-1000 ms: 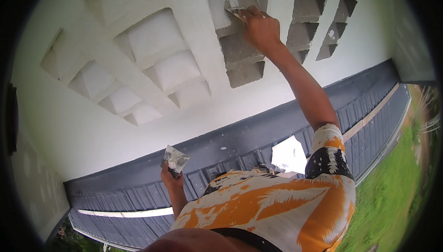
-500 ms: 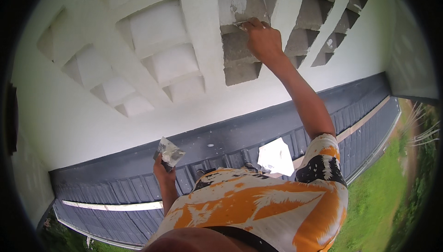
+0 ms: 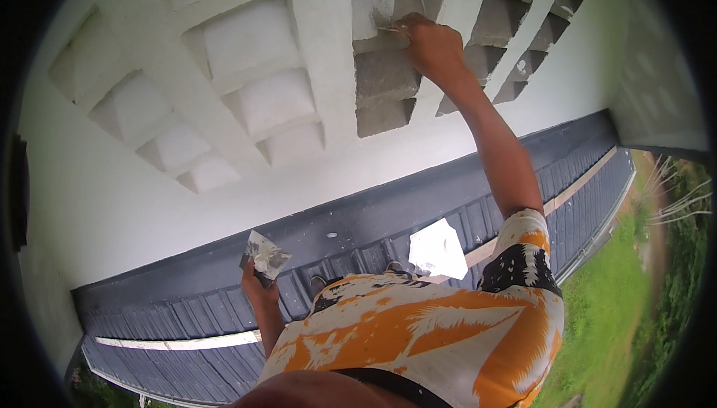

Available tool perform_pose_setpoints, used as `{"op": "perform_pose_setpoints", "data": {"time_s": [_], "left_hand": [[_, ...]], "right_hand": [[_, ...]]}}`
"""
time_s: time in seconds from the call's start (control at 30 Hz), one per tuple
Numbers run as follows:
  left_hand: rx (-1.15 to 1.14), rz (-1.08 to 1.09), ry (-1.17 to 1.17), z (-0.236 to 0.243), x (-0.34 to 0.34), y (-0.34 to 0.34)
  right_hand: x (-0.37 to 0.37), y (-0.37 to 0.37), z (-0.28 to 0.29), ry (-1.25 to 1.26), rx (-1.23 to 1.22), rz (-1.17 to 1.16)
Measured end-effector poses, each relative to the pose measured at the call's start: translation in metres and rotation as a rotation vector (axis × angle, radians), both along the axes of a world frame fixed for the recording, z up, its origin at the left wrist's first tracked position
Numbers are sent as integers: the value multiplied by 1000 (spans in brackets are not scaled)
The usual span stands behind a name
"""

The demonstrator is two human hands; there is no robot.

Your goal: The person applies white plaster to a ceiling with recessed square panels using a trowel and a smaller hand tool. They repeatedly scoop plaster from the trowel and smooth it into the ceiling cavities.

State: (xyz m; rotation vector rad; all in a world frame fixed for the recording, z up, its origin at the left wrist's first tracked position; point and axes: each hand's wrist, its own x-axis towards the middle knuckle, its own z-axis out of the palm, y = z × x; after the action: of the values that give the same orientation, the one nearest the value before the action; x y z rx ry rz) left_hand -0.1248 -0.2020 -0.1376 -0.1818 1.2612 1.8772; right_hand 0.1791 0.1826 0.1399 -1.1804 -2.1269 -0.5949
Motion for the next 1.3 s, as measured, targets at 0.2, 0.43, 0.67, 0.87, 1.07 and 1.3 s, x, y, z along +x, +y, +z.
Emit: {"op": "perform_pose_setpoints", "data": {"time_s": [0.2,0.43,0.67,0.87,1.07,1.3], "left_hand": [[36,-45,-24,5,-10,4],[2,-34,-42,8,-25,-2],[38,-65,-44,7,-53,10],[139,-176,22,6,-75,20],[205,-218,47,21,-72,32],[363,-278,-4,77,-24,97]], "right_hand": [[-7,35,5,40,88,-164],[-8,-26,-64,169,87,-74],[-44,-44,-59,162,17,-193],[-31,-2,-4,253,133,-296],[-32,-1,-16,151,-162,-376],[-41,-138,-39,721,-572,369]]}}
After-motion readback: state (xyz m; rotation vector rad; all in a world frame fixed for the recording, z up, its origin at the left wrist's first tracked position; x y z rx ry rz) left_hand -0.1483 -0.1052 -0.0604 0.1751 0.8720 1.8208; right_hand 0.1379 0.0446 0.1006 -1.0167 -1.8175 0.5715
